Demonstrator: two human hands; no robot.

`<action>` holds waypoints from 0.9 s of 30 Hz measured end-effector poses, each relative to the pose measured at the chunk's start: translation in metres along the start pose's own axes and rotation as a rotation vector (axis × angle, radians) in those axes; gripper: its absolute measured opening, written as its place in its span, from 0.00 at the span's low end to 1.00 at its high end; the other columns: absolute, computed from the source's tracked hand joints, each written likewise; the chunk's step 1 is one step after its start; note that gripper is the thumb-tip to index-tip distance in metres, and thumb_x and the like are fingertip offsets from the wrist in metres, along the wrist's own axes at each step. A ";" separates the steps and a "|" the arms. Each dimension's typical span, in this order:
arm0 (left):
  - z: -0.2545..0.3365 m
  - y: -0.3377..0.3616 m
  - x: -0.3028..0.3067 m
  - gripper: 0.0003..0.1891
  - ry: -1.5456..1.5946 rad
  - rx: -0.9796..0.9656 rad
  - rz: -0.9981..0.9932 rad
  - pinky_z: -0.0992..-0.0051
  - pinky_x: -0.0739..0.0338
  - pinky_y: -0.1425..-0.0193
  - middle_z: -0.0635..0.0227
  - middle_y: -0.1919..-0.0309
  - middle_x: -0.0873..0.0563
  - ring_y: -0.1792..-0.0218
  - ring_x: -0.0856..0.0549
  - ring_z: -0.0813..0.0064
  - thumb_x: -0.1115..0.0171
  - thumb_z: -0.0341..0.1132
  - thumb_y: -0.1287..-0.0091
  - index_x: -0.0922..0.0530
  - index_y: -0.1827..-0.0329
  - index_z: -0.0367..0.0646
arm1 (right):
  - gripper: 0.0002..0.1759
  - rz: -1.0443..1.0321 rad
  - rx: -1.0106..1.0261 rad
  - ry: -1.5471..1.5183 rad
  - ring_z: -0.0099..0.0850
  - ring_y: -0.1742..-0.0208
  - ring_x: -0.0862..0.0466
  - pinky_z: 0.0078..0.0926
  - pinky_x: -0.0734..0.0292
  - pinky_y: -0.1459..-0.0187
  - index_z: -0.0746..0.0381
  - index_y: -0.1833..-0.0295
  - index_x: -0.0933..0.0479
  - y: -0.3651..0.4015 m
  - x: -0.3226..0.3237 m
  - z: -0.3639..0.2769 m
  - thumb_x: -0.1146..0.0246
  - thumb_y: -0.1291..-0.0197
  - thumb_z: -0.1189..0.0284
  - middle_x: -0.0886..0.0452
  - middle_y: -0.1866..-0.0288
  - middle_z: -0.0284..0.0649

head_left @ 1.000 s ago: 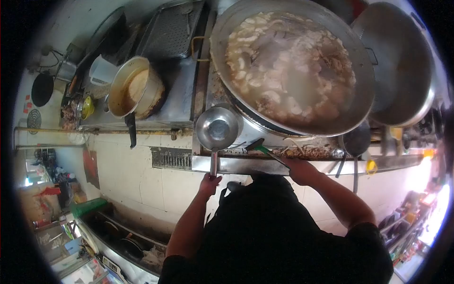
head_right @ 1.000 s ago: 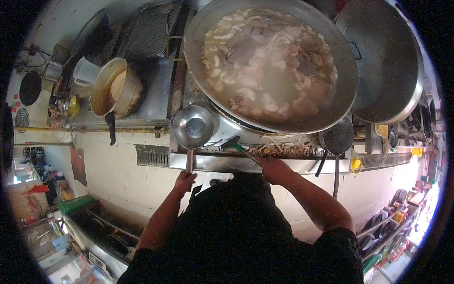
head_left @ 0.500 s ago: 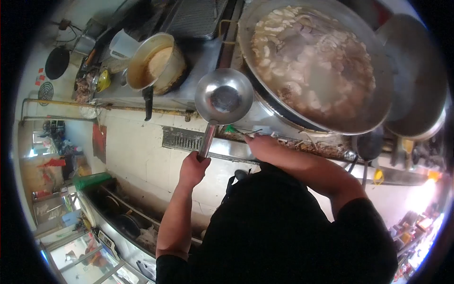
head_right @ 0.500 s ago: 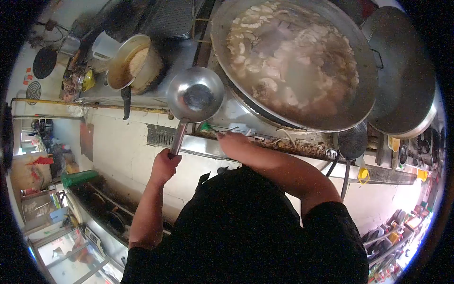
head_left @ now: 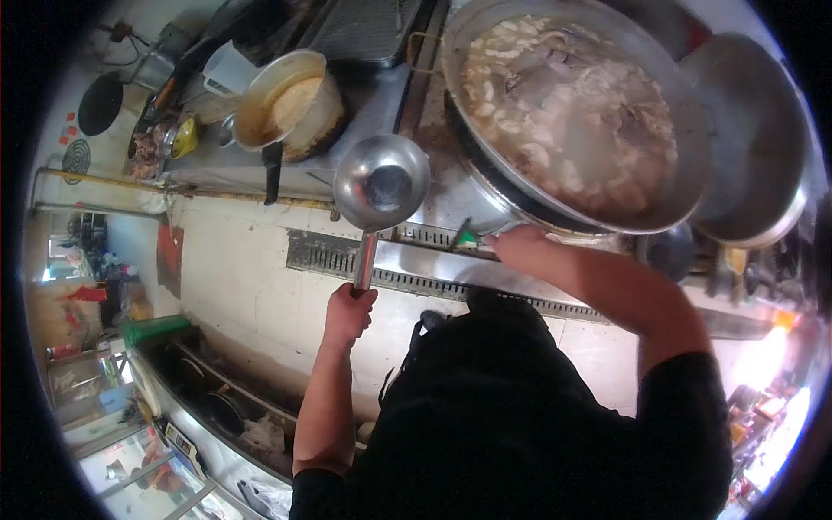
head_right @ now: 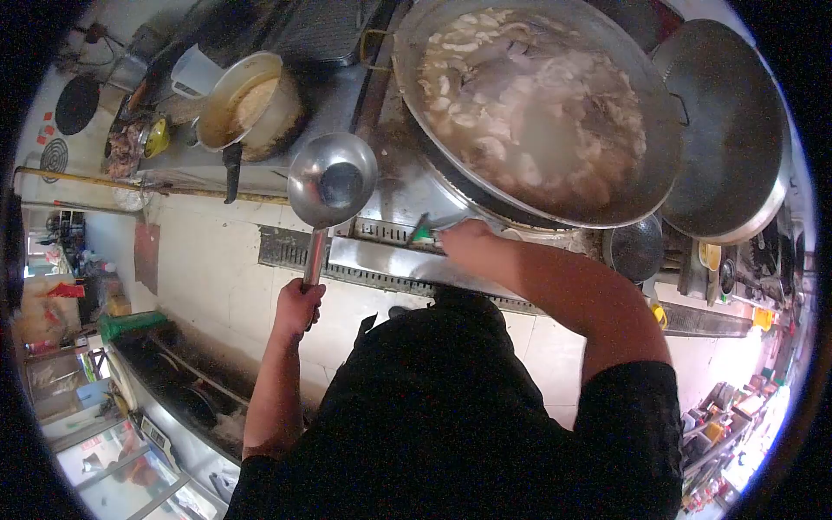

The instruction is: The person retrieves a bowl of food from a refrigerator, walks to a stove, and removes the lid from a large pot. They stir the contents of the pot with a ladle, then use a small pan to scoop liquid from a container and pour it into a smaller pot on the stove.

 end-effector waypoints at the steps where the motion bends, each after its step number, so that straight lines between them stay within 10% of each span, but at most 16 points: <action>1: -0.008 -0.002 -0.003 0.11 0.004 0.011 -0.013 0.79 0.35 0.87 0.69 0.84 0.26 0.89 0.28 0.81 0.39 0.36 0.43 0.30 0.72 0.37 | 0.19 0.021 -0.007 -0.017 0.41 0.66 0.18 0.41 0.25 0.75 0.56 0.41 0.33 0.019 -0.009 0.010 0.55 0.38 0.70 0.21 0.70 0.42; 19: -0.027 -0.031 -0.043 0.12 0.014 0.070 -0.193 0.79 0.36 0.89 0.69 0.84 0.27 0.89 0.29 0.81 0.38 0.36 0.44 0.31 0.71 0.37 | 0.28 -0.283 -0.456 -0.108 0.41 0.63 0.18 0.41 0.20 0.65 0.40 0.33 0.44 0.234 -0.157 0.162 0.54 0.38 0.72 0.22 0.61 0.47; 24: -0.028 -0.036 -0.043 0.12 -0.046 0.065 -0.200 0.79 0.36 0.89 0.70 0.84 0.27 0.89 0.29 0.81 0.38 0.36 0.44 0.31 0.71 0.38 | 0.14 -0.217 -0.551 -0.018 0.46 0.63 0.18 0.41 0.20 0.65 0.61 0.52 0.26 0.256 -0.171 0.197 0.47 0.44 0.72 0.20 0.67 0.49; 27: -0.033 -0.036 -0.043 0.12 -0.072 0.087 -0.192 0.78 0.36 0.89 0.69 0.84 0.26 0.89 0.29 0.81 0.38 0.36 0.45 0.31 0.71 0.38 | 0.18 -0.120 -0.536 -0.095 0.46 0.63 0.18 0.42 0.21 0.65 0.60 0.46 0.30 0.258 -0.138 0.181 0.47 0.45 0.72 0.19 0.67 0.49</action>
Point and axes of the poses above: each hand's wrist, its own y-axis away from the middle knuckle, its own x-axis out of the back of the hand, z = x × y, the point moved 8 cm from there along -y, towards the middle knuckle
